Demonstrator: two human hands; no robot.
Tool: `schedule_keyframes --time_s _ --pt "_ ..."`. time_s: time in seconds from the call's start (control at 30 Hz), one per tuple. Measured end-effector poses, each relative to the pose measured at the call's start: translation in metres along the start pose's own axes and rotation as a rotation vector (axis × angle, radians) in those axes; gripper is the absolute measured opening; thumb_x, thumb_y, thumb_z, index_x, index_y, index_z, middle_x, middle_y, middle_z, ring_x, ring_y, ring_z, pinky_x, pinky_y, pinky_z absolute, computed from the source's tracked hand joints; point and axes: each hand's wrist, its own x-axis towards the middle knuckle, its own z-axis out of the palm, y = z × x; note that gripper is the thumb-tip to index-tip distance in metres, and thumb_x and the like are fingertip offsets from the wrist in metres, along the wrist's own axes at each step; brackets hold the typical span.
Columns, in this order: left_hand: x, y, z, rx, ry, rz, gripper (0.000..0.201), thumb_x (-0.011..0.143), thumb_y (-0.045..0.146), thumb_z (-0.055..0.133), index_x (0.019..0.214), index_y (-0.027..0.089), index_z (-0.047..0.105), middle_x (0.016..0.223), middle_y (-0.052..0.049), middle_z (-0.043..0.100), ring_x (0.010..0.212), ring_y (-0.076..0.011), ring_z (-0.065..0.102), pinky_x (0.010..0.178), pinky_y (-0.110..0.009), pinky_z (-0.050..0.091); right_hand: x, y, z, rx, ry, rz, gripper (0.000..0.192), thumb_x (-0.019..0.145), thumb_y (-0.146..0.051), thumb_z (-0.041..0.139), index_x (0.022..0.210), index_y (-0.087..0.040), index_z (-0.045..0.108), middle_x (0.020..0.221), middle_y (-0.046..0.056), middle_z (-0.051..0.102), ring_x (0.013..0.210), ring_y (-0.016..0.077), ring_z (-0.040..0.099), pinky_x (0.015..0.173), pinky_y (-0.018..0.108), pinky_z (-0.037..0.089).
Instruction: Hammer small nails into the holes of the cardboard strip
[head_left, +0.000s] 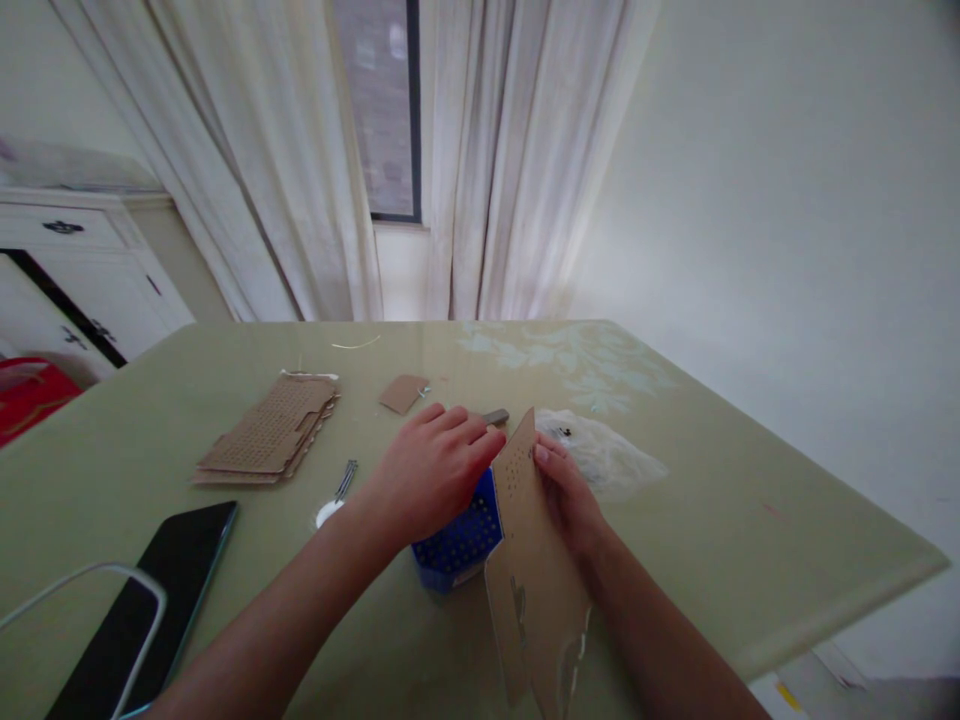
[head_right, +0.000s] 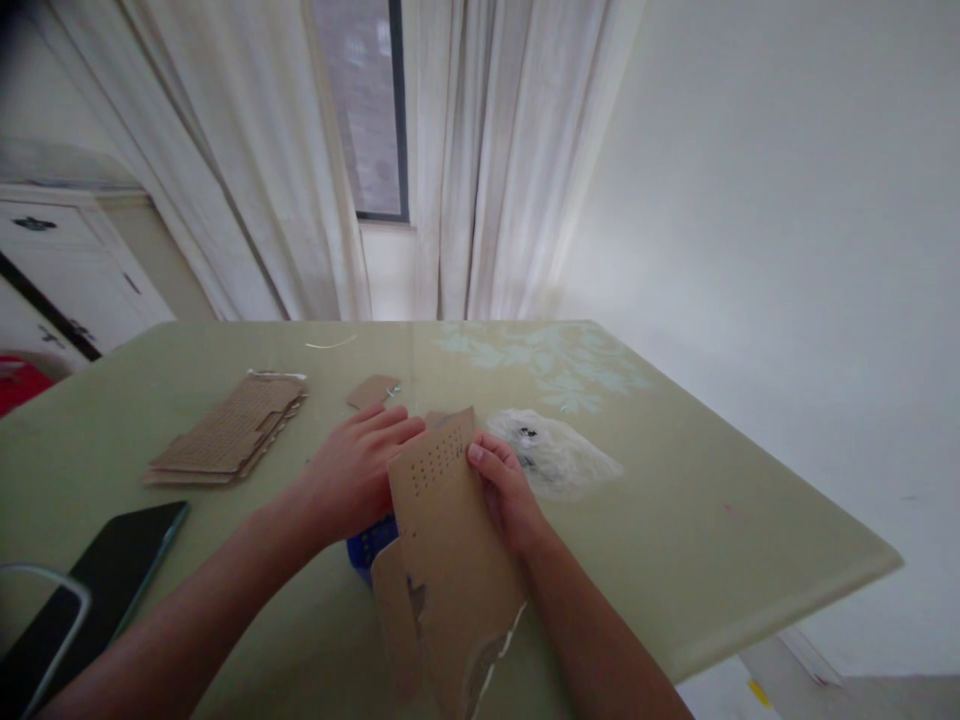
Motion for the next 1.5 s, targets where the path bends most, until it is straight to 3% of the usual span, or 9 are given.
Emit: schedule_keyframes --time_s 0.2,0.6,0.87,1.03,1.17,1.23,1.3,1.4,1.5 --pt "-0.001 0.0 -0.001 0.008 0.041 0.016 0.015 0.093 0.014 0.075 0.105 0.021 0.068 0.093 -0.003 0.074 0.087 -0.0262 0.064 0.078 -0.043 0.043 -0.001 0.001 0.004 0.017 -0.037 -0.004 0.027 0.083 -0.044 0.089 0.097 -0.021 0.084 0.082 0.004 0.08 0.068 0.0192 0.073 0.069 0.027 0.06" --pt "-0.001 0.002 0.002 -0.022 0.062 0.055 0.018 0.089 0.014 0.079 0.101 0.021 0.068 0.093 -0.001 0.075 0.082 -0.0243 0.062 0.076 -0.042 0.039 -0.003 0.001 0.003 0.032 -0.057 -0.007 0.029 0.079 -0.044 0.091 0.092 -0.02 0.084 0.077 0.005 0.079 0.067 0.0201 0.074 0.071 0.029 0.061" --pt "-0.001 0.003 -0.006 -0.035 0.164 0.092 0.015 0.087 0.012 0.079 0.09 0.021 0.067 0.085 0.0 0.074 0.075 -0.0226 0.057 0.072 -0.041 0.04 -0.004 0.003 0.004 0.036 -0.083 -0.026 0.028 0.078 -0.044 0.093 0.089 -0.02 0.084 0.076 0.004 0.079 0.062 0.0177 0.07 0.065 0.027 0.058" --pt "-0.001 0.006 -0.002 -0.07 0.235 0.115 0.015 0.087 0.015 0.079 0.081 0.021 0.067 0.084 -0.002 0.075 0.073 -0.0218 0.057 0.069 -0.039 0.042 -0.005 0.005 0.008 0.028 -0.102 0.014 0.028 0.078 -0.046 0.091 0.085 -0.02 0.084 0.08 0.007 0.081 0.074 0.0237 0.077 0.078 0.036 0.063" --pt "-0.008 -0.011 0.018 -0.094 0.154 0.068 0.014 0.092 0.017 0.069 0.08 0.023 0.071 0.08 -0.004 0.076 0.081 -0.0253 0.065 0.074 -0.039 0.049 -0.001 0.007 0.007 0.019 -0.009 0.044 0.031 0.075 -0.046 0.093 0.087 -0.019 0.083 0.081 0.006 0.081 0.069 0.0213 0.076 0.072 0.031 0.062" --pt "-0.012 -0.027 0.02 -0.206 0.055 0.014 0.013 0.095 0.021 0.064 0.098 0.023 0.077 0.094 -0.006 0.079 0.093 -0.0263 0.07 0.083 -0.039 0.055 0.003 0.006 0.005 -0.008 0.03 0.04 0.034 0.076 -0.048 0.093 0.088 -0.018 0.083 0.078 0.006 0.08 0.063 0.0197 0.074 0.065 0.029 0.06" --pt "-0.016 -0.041 0.01 -0.277 0.028 -0.148 0.03 0.101 0.026 0.057 0.125 0.022 0.074 0.115 -0.009 0.08 0.11 -0.0279 0.072 0.096 -0.043 0.056 0.005 0.005 0.004 -0.039 0.079 0.015 0.034 0.078 -0.049 0.092 0.086 -0.017 0.081 0.074 0.005 0.079 0.06 0.018 0.072 0.061 0.026 0.057" --pt "-0.022 -0.049 -0.022 -0.306 0.197 -0.398 0.039 0.112 0.036 0.044 0.137 0.021 0.07 0.124 -0.009 0.079 0.118 -0.0272 0.07 0.106 -0.047 0.054 0.007 0.005 0.007 -0.068 0.146 -0.037 0.037 0.075 -0.052 0.094 0.081 -0.018 0.079 0.068 0.003 0.075 0.055 0.0155 0.067 0.056 0.024 0.053" --pt "-0.022 -0.034 -0.046 -0.376 0.281 -0.301 0.034 0.111 0.043 0.052 0.13 0.027 0.075 0.129 -0.005 0.077 0.119 -0.0241 0.07 0.105 -0.041 0.055 0.002 0.007 0.011 -0.124 0.127 -0.035 0.04 0.076 -0.055 0.093 0.081 -0.018 0.078 0.065 0.001 0.071 0.053 0.0146 0.062 0.054 0.024 0.05"
